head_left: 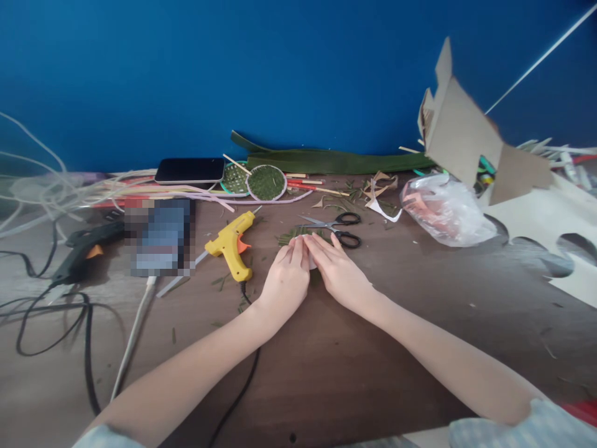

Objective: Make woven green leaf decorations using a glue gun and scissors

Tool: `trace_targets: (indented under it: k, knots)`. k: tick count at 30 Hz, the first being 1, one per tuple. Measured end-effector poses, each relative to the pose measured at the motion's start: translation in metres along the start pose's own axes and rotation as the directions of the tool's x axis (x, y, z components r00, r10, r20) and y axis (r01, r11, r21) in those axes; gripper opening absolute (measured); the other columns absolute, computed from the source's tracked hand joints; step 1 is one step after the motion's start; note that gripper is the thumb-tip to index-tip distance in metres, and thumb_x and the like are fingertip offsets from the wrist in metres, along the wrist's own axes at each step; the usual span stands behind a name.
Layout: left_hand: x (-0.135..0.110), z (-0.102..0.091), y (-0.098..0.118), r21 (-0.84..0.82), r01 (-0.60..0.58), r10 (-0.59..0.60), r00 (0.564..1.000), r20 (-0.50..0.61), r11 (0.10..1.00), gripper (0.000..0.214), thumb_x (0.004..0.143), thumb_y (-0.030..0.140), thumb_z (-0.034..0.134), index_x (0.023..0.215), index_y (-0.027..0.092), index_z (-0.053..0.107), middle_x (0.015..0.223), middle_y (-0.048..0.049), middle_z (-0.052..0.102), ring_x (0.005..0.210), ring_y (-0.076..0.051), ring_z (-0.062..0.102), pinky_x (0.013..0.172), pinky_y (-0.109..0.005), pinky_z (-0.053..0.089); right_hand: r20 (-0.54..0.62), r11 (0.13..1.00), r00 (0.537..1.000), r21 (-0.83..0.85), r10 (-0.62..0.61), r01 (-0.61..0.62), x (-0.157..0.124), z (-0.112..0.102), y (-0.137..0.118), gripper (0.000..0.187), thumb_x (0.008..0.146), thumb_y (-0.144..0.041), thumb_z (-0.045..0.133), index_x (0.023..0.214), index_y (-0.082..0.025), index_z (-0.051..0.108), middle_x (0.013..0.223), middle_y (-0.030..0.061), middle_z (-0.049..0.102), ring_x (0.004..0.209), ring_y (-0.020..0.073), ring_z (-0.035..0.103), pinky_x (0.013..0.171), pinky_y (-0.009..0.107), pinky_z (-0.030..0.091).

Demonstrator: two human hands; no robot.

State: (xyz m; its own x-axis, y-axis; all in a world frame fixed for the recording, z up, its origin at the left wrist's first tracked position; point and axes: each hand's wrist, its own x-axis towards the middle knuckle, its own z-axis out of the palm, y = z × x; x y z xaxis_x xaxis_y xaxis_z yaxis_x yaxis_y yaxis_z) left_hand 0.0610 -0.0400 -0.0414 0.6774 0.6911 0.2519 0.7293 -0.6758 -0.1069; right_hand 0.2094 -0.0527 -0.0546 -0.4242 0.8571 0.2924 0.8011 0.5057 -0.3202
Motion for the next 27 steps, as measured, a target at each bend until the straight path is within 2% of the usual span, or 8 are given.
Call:
trace_targets:
  k: [12,18,22,27]
  knots:
    - [-0.0002,0.0006,0.0002,0.046,-0.011,0.011,1.0,0.0,0.999,0.045,0.078,0.003,0.035,0.119,-0.006,0.051,0.122,-0.0259,0.054,0.113,-0.028,0.054,0.096,-0.038,0.044,0.006,0.998,1.0,-0.054,-0.025,0.026,0.0006,-0.0014,-0.0013,0.049,0.085,-0.004,0.026,0.132,0.001,0.039,0.134,0.0195,0.046,0.129,0.0261,0.038,0.108,0.052,0.029]
    - [-0.0012,0.0023,0.0002,0.031,0.006,-0.005,1.0,-0.016,1.0,0.046,0.078,0.003,0.034,0.12,-0.004,0.051,0.122,-0.0249,0.055,0.114,-0.027,0.053,0.096,-0.039,0.044,0.007,0.999,1.0,-0.038,-0.009,0.009,0.0011,-0.0019,-0.0023,0.051,0.084,-0.003,0.027,0.134,-0.003,0.038,0.134,0.0182,0.047,0.129,0.0246,0.038,0.107,0.052,0.029]
    - [0.0001,0.001,-0.0002,0.038,-0.008,0.009,1.0,-0.008,0.999,0.045,0.078,0.003,0.035,0.119,-0.005,0.052,0.121,-0.0255,0.055,0.113,-0.027,0.054,0.096,-0.038,0.044,-0.003,0.999,1.0,-0.037,-0.02,0.019,0.0013,-0.0019,-0.0024,0.051,0.084,-0.003,0.026,0.133,0.0,0.04,0.133,0.0199,0.047,0.128,0.0258,0.039,0.107,0.053,0.029]
    - [0.0003,-0.0024,-0.0017,0.042,-0.029,0.032,0.998,-0.062,0.999,0.042,0.079,0.004,0.036,0.115,-0.006,0.055,0.115,-0.0265,0.058,0.108,-0.028,0.058,0.092,-0.038,0.047,-0.036,0.999,0.999,-0.036,-0.017,0.016,0.0011,-0.0026,-0.0044,0.052,0.084,-0.005,0.029,0.135,-0.005,0.039,0.133,0.0183,0.048,0.128,0.025,0.04,0.106,0.054,0.031]
